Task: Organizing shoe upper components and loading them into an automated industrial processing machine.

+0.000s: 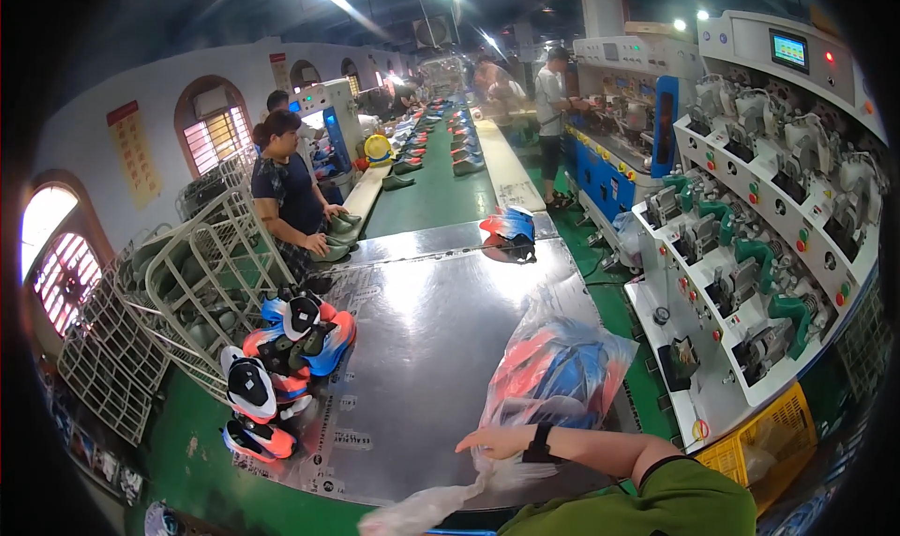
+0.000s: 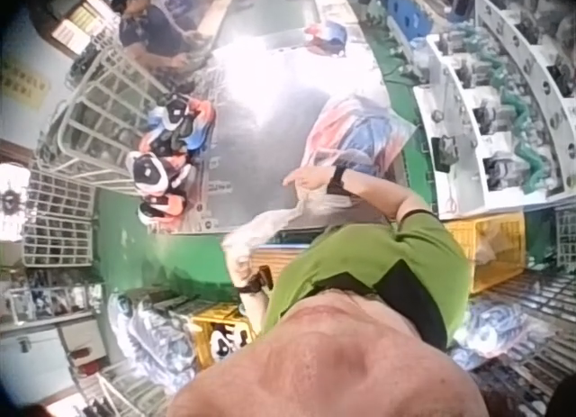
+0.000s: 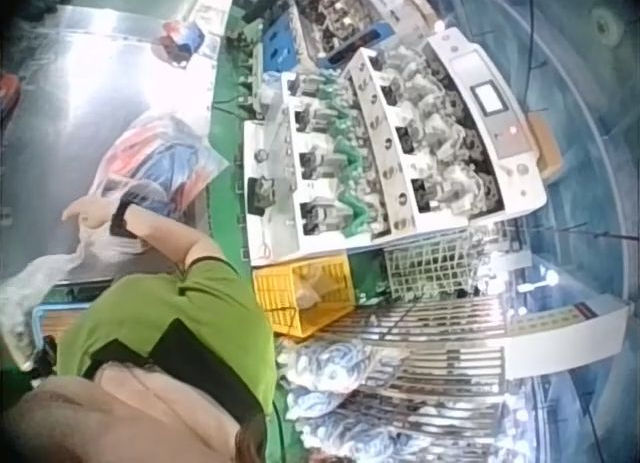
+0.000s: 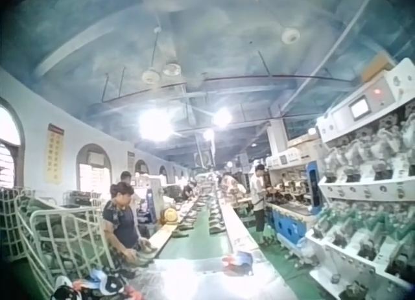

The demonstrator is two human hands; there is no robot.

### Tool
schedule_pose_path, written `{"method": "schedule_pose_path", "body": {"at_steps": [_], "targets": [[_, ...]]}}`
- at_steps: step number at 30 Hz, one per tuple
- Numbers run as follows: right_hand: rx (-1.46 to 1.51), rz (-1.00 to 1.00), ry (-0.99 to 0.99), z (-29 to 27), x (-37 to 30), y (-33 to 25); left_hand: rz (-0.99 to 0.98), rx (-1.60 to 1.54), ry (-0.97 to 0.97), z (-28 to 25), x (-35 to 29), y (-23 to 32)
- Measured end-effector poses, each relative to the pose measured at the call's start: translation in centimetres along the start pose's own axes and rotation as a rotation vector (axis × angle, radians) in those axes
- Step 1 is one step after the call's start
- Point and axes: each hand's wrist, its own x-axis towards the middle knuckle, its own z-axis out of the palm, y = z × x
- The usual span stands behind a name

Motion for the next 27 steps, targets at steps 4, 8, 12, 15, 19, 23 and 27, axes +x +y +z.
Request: {"method": "schedule_pose_path", "body": {"at_steps": [4,8,12,15,19,23,27], "targets": [[-0.597,0.106,-0.246,-0.1,-0.8,-0.9,0.275,-0.317,0.212,-2.6,-0.3,1.8],[-0.821,0.042,-0.100,2.0,-0.8,0.8,0.446,-0.517,0.221,0.7,0.5,4.8],[-0.777,0.063,0.088,1.3,-0.6,0.1,0.342,0.037,0.023,2.6,3.0,2.5],[-0.612,0.029,0.239,-0.7,-1.1,-1.1,0.275,0.200,-0.004,1.2,5.1,2.3],[-0.397,-0.001,0.486,-1.7,-1.0,-1.6,0.154,0.504,0.016,-1.6,4.9,-1.2],[-0.353,0.236,0.514,-3.4,-1.4,-1.6,0.018,0.788,0.016,-2.5,5.1,-6.9],[-0.396,0.176,0.451,-3.5,-1.0,0.7,-0.032,0.836,0.022,0.8,6.3,-2.7]]}}
